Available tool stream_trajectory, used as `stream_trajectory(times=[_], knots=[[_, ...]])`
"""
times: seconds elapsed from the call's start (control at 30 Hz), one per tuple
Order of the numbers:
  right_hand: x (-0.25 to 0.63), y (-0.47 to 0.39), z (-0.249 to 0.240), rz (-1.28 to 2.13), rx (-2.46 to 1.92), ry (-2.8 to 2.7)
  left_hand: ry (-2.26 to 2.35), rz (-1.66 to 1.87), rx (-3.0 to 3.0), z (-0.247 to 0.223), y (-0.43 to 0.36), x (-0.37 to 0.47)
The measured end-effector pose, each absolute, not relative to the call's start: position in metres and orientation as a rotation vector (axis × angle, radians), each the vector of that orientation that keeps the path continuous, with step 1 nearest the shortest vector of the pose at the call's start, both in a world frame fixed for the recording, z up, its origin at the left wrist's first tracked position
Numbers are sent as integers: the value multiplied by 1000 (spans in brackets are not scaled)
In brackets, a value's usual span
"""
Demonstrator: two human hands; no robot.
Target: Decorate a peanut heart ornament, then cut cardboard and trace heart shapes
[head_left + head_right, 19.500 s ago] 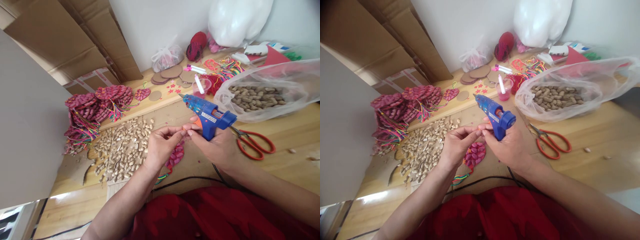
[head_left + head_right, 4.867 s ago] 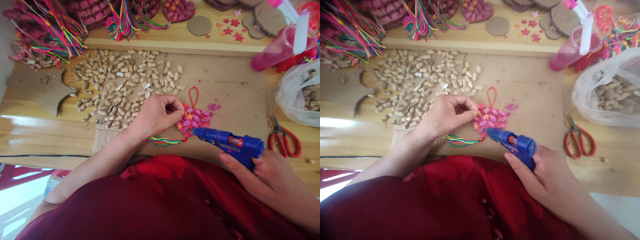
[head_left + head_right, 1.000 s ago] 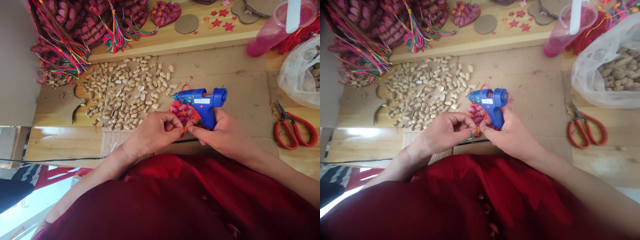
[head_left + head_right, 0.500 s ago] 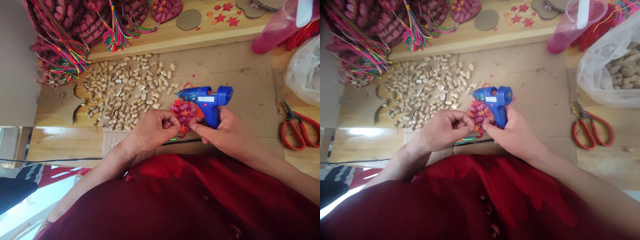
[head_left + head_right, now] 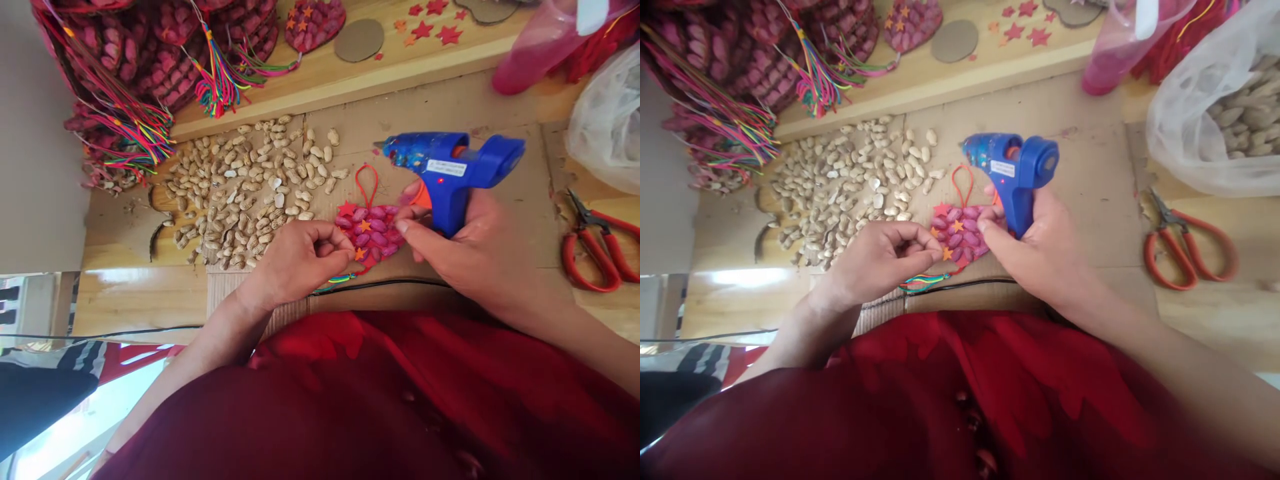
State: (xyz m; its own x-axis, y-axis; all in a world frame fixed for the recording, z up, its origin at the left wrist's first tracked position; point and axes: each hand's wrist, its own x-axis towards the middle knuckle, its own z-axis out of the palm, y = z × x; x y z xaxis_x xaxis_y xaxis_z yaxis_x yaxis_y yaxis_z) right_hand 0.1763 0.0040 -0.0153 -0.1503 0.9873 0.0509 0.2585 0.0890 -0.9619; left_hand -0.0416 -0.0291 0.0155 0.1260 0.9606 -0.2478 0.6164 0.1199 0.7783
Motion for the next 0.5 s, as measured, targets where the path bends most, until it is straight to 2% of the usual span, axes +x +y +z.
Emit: stream_trajectory(times=[0.07,0.5], knots=[[179,9,-19,1032,-1276,-1574,1578,537,1584,14,-30,-39],[178,12,-37,964,-1362,-1700,1672,538,1639,15,-30,-38]])
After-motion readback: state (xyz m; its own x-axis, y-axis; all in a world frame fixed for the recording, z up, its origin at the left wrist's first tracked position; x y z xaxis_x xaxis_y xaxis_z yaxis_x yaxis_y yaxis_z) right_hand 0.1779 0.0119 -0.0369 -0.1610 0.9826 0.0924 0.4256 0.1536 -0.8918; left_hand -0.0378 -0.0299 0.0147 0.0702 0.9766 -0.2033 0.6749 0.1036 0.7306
